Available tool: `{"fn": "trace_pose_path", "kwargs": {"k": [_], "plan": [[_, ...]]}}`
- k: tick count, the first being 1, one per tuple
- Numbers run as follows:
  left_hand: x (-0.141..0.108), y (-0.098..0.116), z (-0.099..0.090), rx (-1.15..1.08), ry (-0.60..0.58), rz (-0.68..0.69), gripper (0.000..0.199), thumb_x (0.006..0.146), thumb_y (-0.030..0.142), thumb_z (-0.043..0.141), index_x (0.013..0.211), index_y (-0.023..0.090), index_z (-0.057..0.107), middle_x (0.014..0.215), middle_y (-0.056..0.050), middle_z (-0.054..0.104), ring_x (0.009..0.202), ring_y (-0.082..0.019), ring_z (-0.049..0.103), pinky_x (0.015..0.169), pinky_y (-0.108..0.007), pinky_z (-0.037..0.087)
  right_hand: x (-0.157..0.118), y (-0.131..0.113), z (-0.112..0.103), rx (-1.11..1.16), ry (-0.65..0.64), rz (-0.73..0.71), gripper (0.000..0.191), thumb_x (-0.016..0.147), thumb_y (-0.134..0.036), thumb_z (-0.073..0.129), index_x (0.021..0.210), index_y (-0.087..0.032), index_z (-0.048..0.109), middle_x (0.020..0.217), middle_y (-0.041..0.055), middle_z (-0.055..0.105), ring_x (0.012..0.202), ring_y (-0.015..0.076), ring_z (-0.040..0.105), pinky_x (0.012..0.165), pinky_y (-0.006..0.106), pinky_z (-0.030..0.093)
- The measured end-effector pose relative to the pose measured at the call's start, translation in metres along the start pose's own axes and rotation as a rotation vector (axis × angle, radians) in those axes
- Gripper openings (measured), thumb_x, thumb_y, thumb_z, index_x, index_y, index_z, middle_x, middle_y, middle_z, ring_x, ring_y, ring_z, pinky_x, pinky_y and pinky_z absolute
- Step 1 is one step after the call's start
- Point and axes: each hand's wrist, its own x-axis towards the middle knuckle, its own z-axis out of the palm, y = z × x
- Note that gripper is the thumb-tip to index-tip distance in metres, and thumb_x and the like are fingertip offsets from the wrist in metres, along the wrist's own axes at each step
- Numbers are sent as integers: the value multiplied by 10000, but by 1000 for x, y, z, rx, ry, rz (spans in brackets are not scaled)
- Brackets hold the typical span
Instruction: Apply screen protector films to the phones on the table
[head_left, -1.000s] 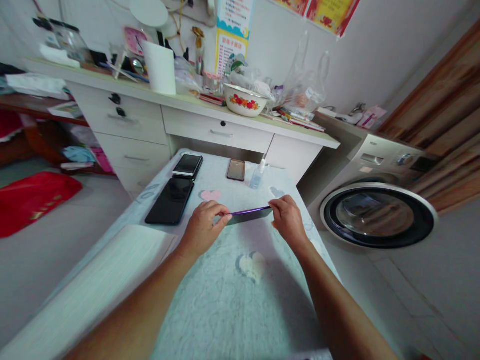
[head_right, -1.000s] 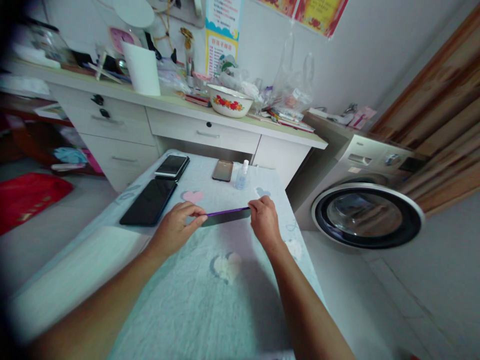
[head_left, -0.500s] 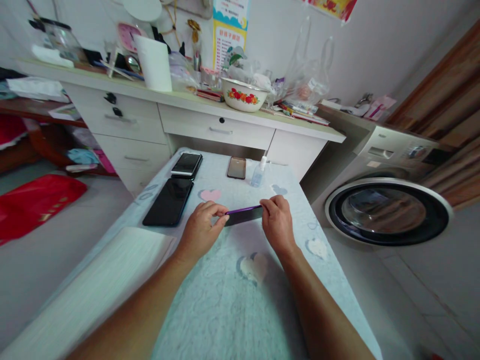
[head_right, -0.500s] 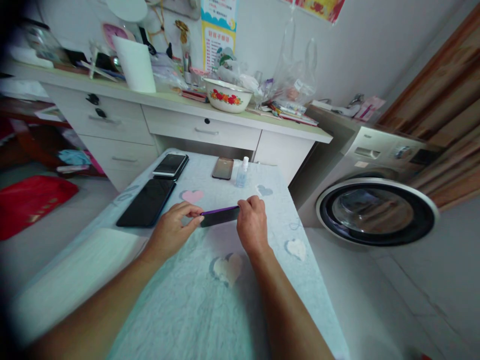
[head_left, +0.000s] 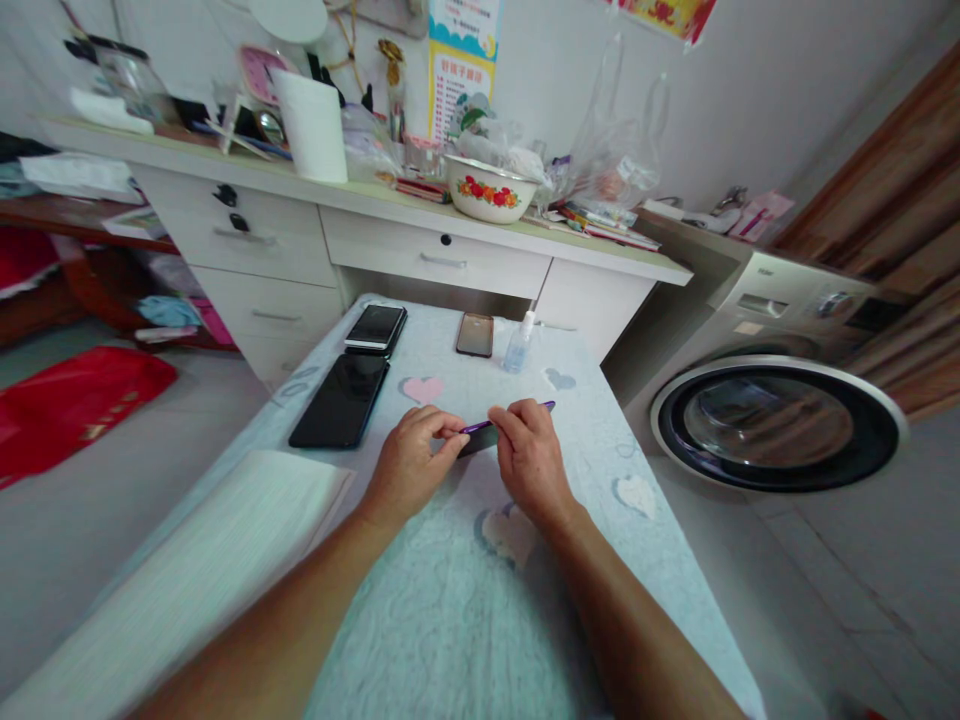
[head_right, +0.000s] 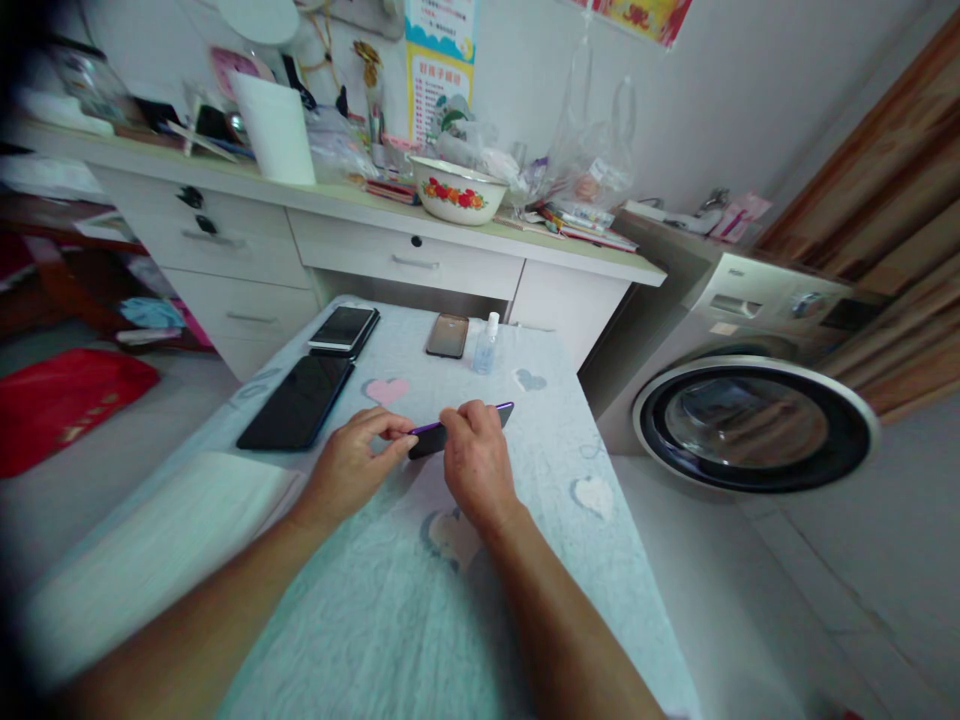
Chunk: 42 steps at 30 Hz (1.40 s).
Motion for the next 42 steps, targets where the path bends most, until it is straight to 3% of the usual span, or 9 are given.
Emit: {"fn": "trace_pose_path", "kwargs": {"k": [7, 22, 35, 42], "plan": [[0, 1, -1, 22, -16, 3, 44, 798, 223, 592, 809, 216, 634, 782, 3, 625, 825, -175, 586, 787, -313, 459, -3, 6, 1, 11, -13, -19, 297, 925, -115, 450, 1082, -209, 684, 938, 75, 564, 886, 206, 503, 800, 331, 453], [0, 3, 1, 39, 1, 6, 47, 780, 228, 581, 776, 211, 625, 753, 0, 617, 793, -172, 590, 768, -314, 459, -6, 66, -9, -142, 181, 183, 279, 929, -174, 441, 993, -193, 712, 899, 79, 543, 902, 228, 506, 828, 380, 448], [0, 1, -1, 59, -8, 2, 61, 796, 237, 588, 815, 217, 643, 767, 4, 625, 822, -182, 594, 789, -324, 458, -4, 15, 2, -58, 58, 28, 325, 934, -98, 417, 1062, -214, 692, 971, 88, 582, 904, 229, 489, 823, 371, 453], [1, 1, -2, 63, -2, 12, 51, 789, 227, 592, 809, 208, 635, 767, 3, 625, 819, -182, 592, 778, -321, 447, -4, 3, 4, -29, 21, -30, 296, 963, -144, 438, 1108, -215, 686, 973, 84, 604, 888, 222, 503, 813, 360, 454]]}}
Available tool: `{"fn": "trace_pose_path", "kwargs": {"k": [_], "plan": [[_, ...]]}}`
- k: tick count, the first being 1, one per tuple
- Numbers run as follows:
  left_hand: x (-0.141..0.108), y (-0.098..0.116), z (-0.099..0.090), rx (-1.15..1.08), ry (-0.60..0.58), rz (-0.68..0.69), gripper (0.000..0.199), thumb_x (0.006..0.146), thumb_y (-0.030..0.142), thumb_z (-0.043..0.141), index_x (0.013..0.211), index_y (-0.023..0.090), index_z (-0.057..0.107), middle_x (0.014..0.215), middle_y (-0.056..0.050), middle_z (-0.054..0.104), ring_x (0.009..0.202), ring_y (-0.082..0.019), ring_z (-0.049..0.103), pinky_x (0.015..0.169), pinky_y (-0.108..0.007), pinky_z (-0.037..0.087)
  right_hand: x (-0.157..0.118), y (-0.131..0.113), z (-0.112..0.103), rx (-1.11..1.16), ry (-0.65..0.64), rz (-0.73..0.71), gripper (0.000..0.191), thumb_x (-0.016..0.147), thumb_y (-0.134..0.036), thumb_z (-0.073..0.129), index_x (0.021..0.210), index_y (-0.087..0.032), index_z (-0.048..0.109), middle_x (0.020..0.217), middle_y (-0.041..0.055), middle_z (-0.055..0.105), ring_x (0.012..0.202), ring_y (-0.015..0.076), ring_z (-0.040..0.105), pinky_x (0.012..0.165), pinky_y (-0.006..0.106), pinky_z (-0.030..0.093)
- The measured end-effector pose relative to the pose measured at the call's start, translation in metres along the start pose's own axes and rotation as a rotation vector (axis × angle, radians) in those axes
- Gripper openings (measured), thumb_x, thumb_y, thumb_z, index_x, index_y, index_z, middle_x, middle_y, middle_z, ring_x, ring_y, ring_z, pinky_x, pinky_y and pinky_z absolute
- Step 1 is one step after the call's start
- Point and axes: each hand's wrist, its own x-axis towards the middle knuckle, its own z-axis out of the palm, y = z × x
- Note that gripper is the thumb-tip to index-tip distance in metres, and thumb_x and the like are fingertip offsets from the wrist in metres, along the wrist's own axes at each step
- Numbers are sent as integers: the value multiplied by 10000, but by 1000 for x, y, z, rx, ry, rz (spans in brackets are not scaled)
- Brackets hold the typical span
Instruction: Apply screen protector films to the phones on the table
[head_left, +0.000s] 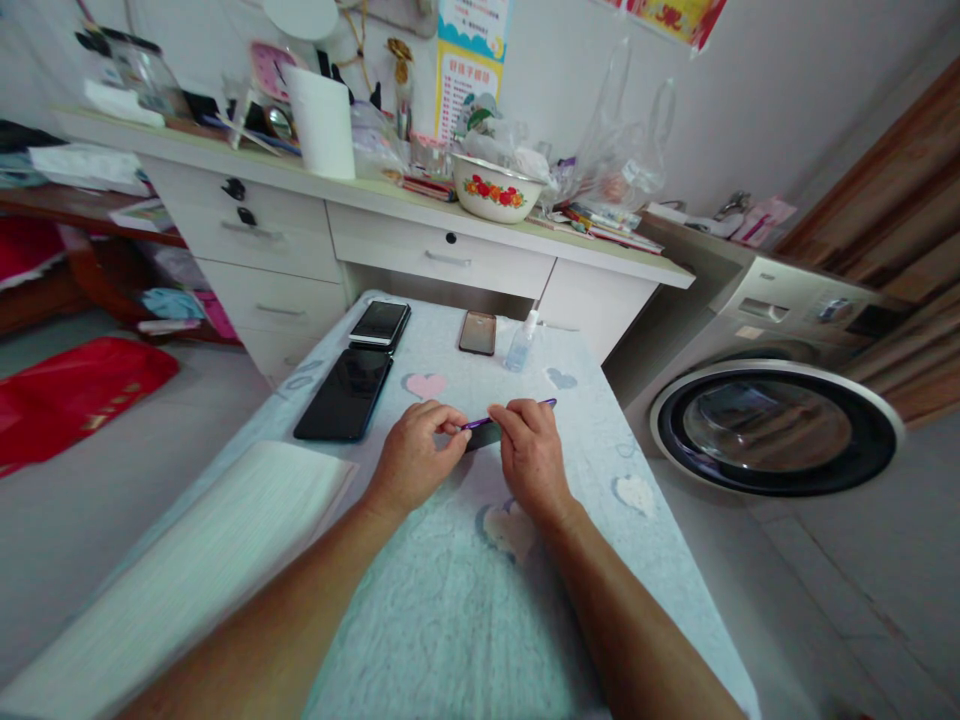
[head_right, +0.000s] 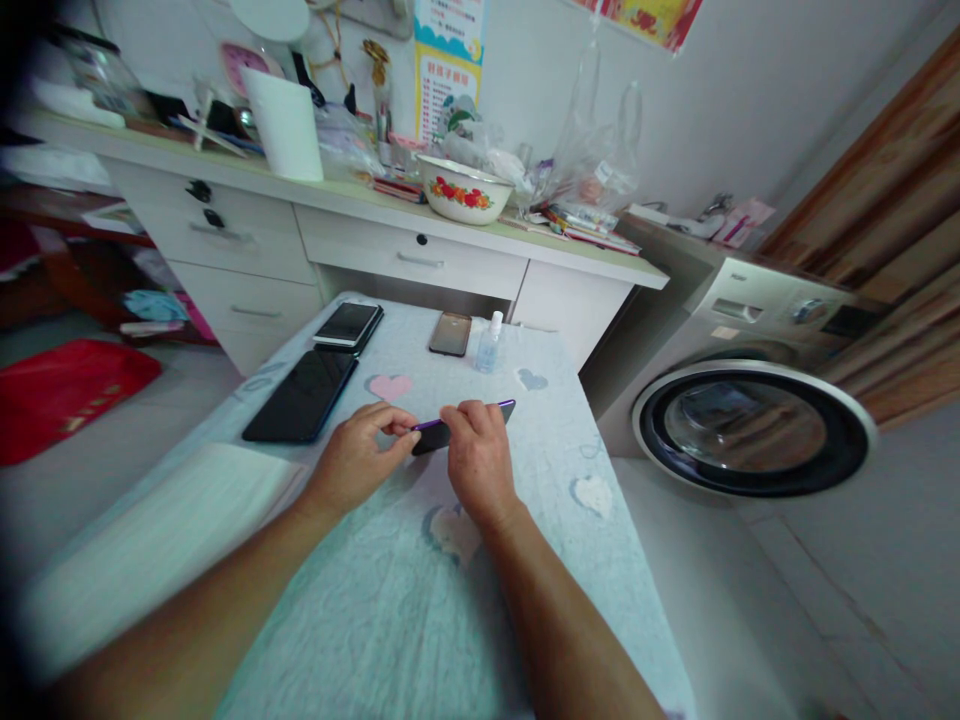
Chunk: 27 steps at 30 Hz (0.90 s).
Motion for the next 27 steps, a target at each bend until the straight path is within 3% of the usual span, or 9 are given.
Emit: {"fn": "trace_pose_path", "kwargs": {"k": [16, 27], "plan": [[0, -4, 4, -13, 25, -3, 13, 781, 185, 607, 778, 198, 608, 754, 3, 612, 790, -174, 575, 749, -310, 429, 2, -14, 3, 18, -45, -128, 279, 975, -144, 447, 1146, -198, 661, 986, 85, 624, 893, 208, 514, 816, 342, 452], [0, -4, 4, -10, 35, -1, 37, 761, 171, 631, 776, 200, 613, 741, 11, 613, 780, -168, 577, 740, -297, 425, 1, -4, 0, 5, -20, -54, 247, 962, -153, 482, 1101, -186, 684, 963, 85, 591, 878, 206, 491, 800, 325, 447]]}}
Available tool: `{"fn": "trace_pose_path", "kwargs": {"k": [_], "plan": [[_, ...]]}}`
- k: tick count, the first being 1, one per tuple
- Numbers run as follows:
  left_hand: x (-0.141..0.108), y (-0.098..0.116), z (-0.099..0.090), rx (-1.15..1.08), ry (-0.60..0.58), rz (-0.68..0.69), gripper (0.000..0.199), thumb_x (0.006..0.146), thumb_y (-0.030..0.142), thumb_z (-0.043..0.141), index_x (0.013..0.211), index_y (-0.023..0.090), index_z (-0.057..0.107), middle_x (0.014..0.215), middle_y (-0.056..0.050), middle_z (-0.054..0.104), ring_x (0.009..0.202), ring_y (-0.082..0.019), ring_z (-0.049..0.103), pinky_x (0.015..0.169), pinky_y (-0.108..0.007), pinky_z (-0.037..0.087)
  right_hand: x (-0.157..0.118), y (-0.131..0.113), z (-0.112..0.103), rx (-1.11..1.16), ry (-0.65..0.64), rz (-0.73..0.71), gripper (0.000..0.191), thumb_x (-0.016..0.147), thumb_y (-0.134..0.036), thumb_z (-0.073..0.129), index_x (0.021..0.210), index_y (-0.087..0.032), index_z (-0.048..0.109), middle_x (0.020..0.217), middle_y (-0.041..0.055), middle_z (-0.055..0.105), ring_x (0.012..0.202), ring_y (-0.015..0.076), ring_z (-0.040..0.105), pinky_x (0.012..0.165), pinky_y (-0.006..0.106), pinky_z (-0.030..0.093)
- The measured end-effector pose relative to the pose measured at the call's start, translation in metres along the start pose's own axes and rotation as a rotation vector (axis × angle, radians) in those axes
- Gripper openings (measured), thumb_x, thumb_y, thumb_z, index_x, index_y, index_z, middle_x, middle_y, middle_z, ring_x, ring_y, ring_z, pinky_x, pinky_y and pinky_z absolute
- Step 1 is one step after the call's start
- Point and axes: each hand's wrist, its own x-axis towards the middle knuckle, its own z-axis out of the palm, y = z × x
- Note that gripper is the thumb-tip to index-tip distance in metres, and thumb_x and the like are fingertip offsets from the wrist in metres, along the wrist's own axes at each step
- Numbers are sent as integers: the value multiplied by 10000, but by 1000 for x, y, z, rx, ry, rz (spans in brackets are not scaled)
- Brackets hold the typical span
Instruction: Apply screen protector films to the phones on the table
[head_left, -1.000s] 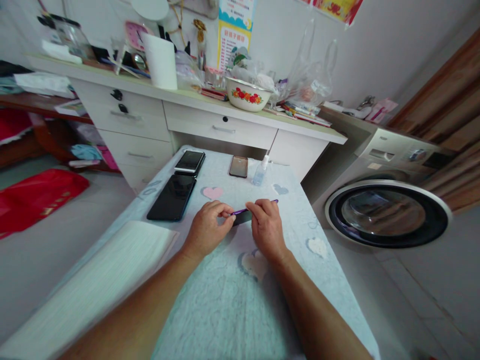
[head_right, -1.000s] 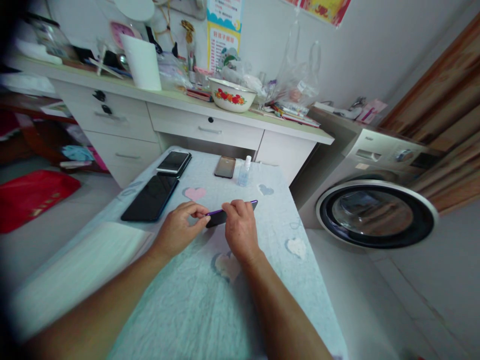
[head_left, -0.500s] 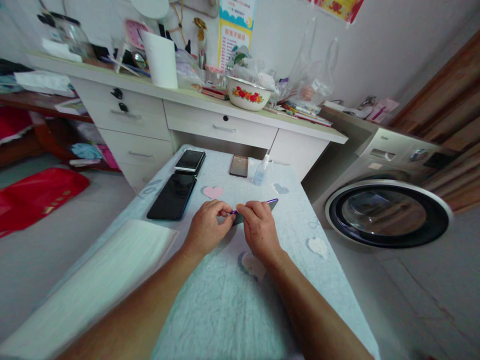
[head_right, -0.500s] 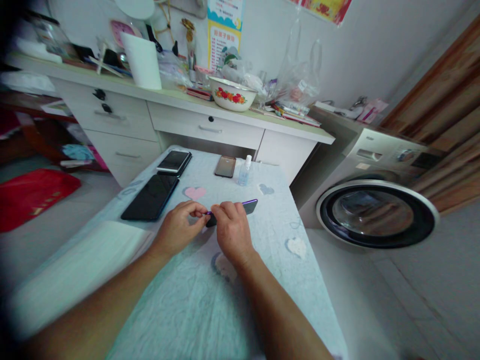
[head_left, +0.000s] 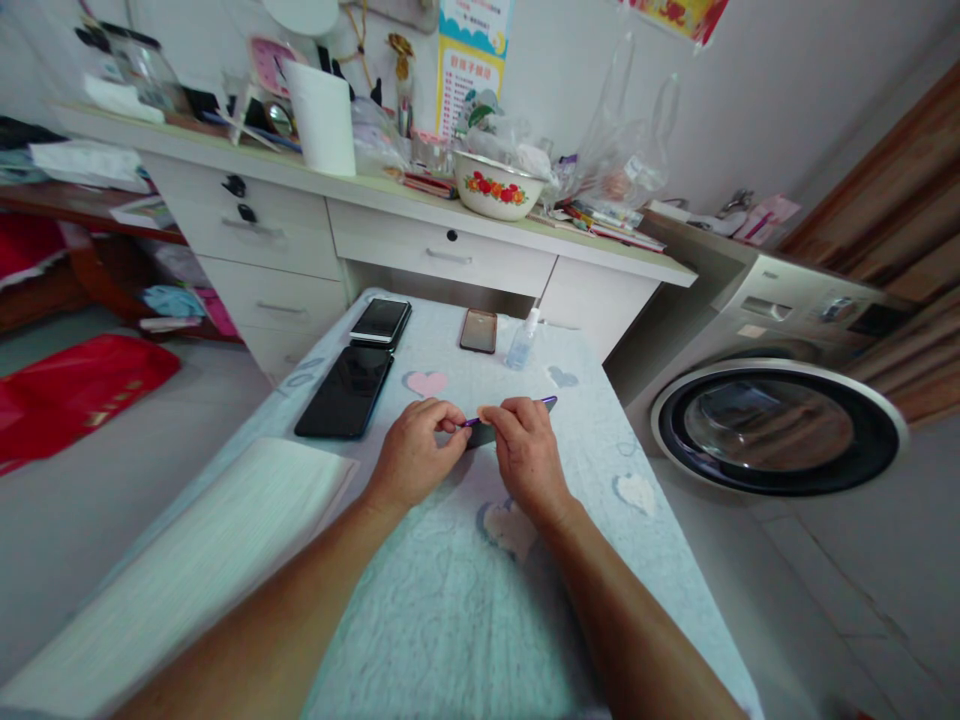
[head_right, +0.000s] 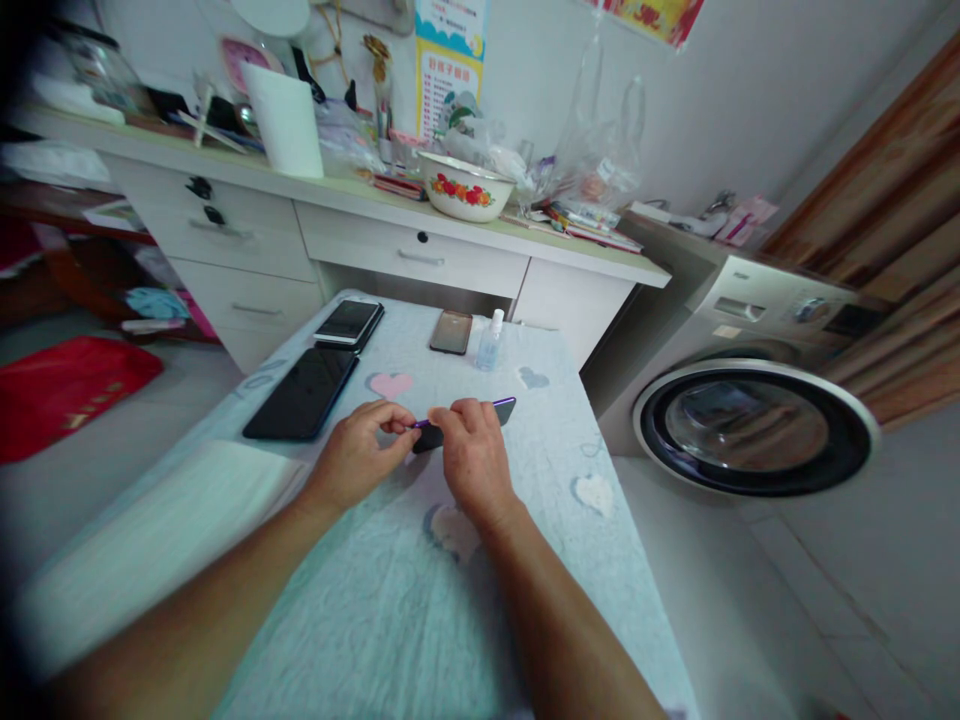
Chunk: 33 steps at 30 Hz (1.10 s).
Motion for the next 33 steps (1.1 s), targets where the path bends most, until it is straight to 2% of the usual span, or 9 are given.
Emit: {"fn": "trace_pose_path", "kwargs": {"k": [5, 18, 27, 33], "plan": [[0, 0, 0, 4, 4, 2, 34, 765, 174, 628, 777, 202, 613, 740, 15, 615, 778, -166, 580, 741, -295, 428, -1, 2, 1, -58, -15, 10, 270, 948, -127, 490, 1105, -225, 687, 976, 79, 571, 885, 207, 479, 796, 322, 442], [0, 1, -2, 4, -7, 31, 47, 772, 170, 599, 744, 208, 596, 725, 15, 601, 768, -165, 574, 718, -291, 424, 4, -12, 3, -88, -58, -39, 252, 967, -168, 475, 1033, -245, 706, 926, 65, 569, 835, 195, 472, 763, 311, 420], [1, 2, -1, 19, -2, 3, 34, 756, 177, 613, 771, 207, 609, 735, 11, 623, 770, -170, 589, 736, -303, 441, 1, -2, 0, -115, -60, 35, 293, 958, -143, 453, 1069, -249, 702, 931, 63, 546, 859, 192, 485, 768, 291, 422], [1, 0, -1, 18, -7, 0, 61, 743, 156, 602, 778, 205, 609, 744, 8, 623, 785, -173, 595, 742, -302, 446, 1, -7, 3, -81, -80, 45, 300, 963, -143, 423, 1058, -235, 692, 899, 52, 544, 849, 188, 489, 772, 289, 423]]}}
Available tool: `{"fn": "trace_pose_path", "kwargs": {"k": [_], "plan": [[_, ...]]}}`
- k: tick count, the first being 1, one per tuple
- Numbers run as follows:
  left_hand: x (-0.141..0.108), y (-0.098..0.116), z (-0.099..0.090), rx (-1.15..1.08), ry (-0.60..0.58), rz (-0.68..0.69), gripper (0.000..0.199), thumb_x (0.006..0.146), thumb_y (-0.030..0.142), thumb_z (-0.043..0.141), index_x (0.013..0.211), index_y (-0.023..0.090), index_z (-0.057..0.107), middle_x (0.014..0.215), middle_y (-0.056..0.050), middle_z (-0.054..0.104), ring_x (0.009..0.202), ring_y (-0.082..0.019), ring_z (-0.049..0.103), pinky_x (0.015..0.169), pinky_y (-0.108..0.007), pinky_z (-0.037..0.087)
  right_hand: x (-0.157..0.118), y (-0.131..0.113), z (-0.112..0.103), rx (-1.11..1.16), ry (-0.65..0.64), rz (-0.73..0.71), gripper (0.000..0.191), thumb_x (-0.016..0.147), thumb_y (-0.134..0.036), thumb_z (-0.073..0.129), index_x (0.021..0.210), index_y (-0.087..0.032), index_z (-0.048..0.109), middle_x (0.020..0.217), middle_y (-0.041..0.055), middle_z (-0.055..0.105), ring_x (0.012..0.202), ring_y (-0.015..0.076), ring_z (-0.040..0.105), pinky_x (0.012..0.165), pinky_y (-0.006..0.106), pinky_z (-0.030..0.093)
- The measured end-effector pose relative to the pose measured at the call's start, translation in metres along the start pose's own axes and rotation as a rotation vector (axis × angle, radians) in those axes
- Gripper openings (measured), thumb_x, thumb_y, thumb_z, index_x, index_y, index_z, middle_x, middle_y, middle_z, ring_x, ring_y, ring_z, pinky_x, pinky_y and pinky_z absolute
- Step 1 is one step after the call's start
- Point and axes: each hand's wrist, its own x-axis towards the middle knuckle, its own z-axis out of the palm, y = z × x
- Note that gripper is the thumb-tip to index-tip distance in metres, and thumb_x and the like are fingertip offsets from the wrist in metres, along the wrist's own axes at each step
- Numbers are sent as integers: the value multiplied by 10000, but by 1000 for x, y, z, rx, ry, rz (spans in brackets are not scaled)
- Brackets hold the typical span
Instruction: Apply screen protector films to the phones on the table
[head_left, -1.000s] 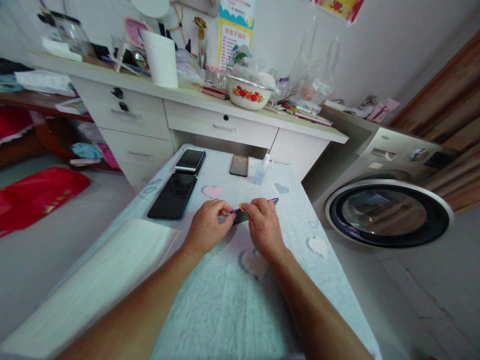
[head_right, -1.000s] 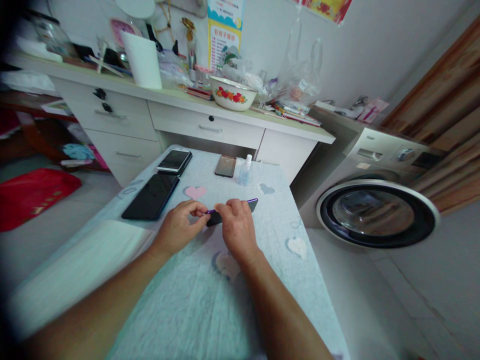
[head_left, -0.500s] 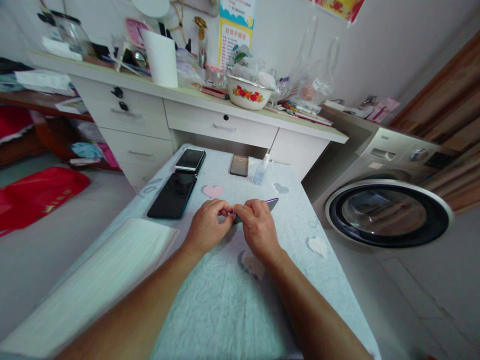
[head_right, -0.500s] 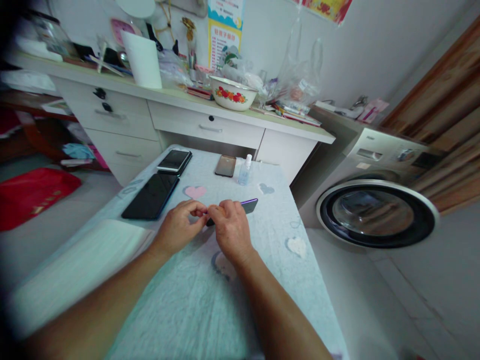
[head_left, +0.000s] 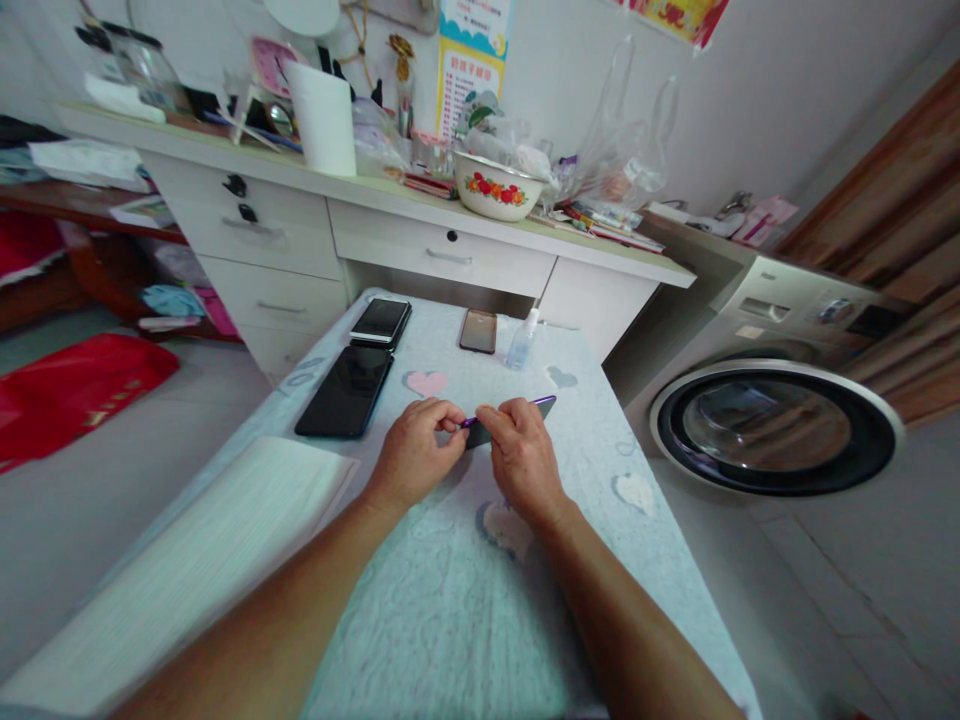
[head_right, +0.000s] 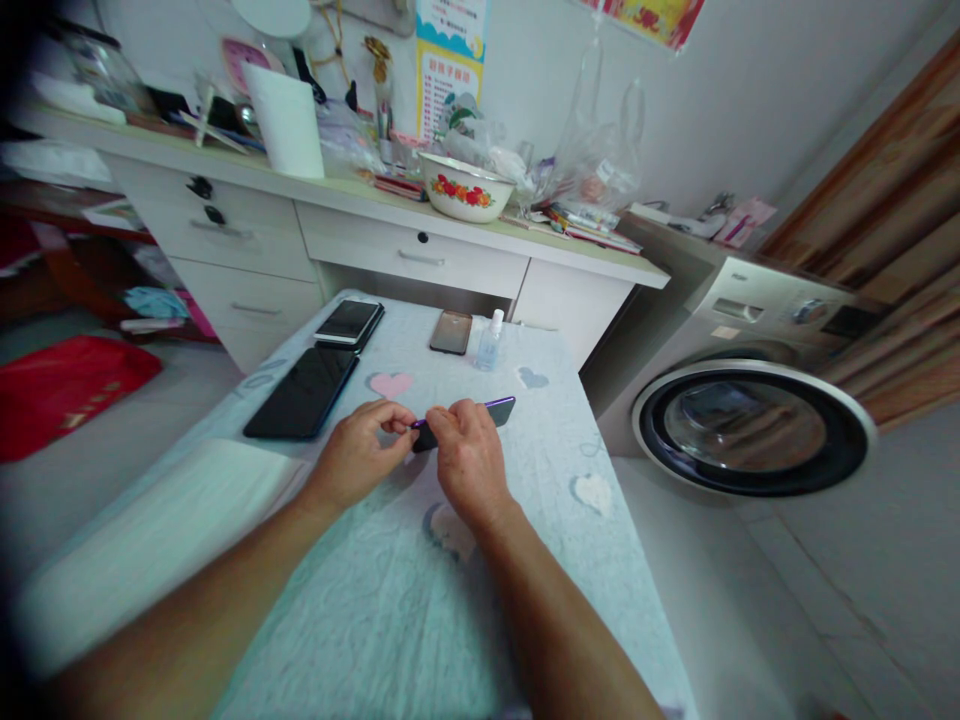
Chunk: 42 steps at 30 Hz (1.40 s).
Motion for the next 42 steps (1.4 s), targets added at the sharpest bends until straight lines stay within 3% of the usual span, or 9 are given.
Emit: {"fn": "trace_pose_path", "kwargs": {"k": [10, 25, 36, 42], "plan": [[0, -1, 1, -70, -20, -34, 59, 716, 145, 602, 740, 196, 619, 720, 15, 621, 740, -154, 585, 701, -274, 445, 0, -10, 2, 76, 10, -108, 319, 992, -188, 427, 1196, -264, 660, 909, 54, 565, 842, 185, 502, 773, 296, 427], [1, 1, 1, -103, -7, -91, 69, 711, 167, 615, 767, 200, 638, 705, 28, 639, 687, -135, 592, 703, -266, 464, -2, 6, 0, 15, 32, -13, 300, 969, -151, 408, 1025, -219, 695, 906, 64, 549, 858, 195, 487, 765, 300, 421], [1, -1, 0, -79, -38, -68, 30, 723, 185, 596, 722, 195, 625, 700, 18, 625, 710, -147, 577, 669, -264, 433, 0, -15, -1, 104, -9, -102, 285, 990, -186, 416, 1103, -228, 674, 920, 60, 594, 865, 181, 518, 780, 286, 438], [1, -3, 0, -78, -43, -62, 41, 729, 176, 593, 737, 195, 628, 706, 20, 620, 716, -143, 573, 676, -262, 431, 1, -14, -3, 75, -27, -99, 303, 996, -189, 399, 1088, -250, 681, 897, 46, 578, 839, 180, 507, 777, 288, 423]]}}
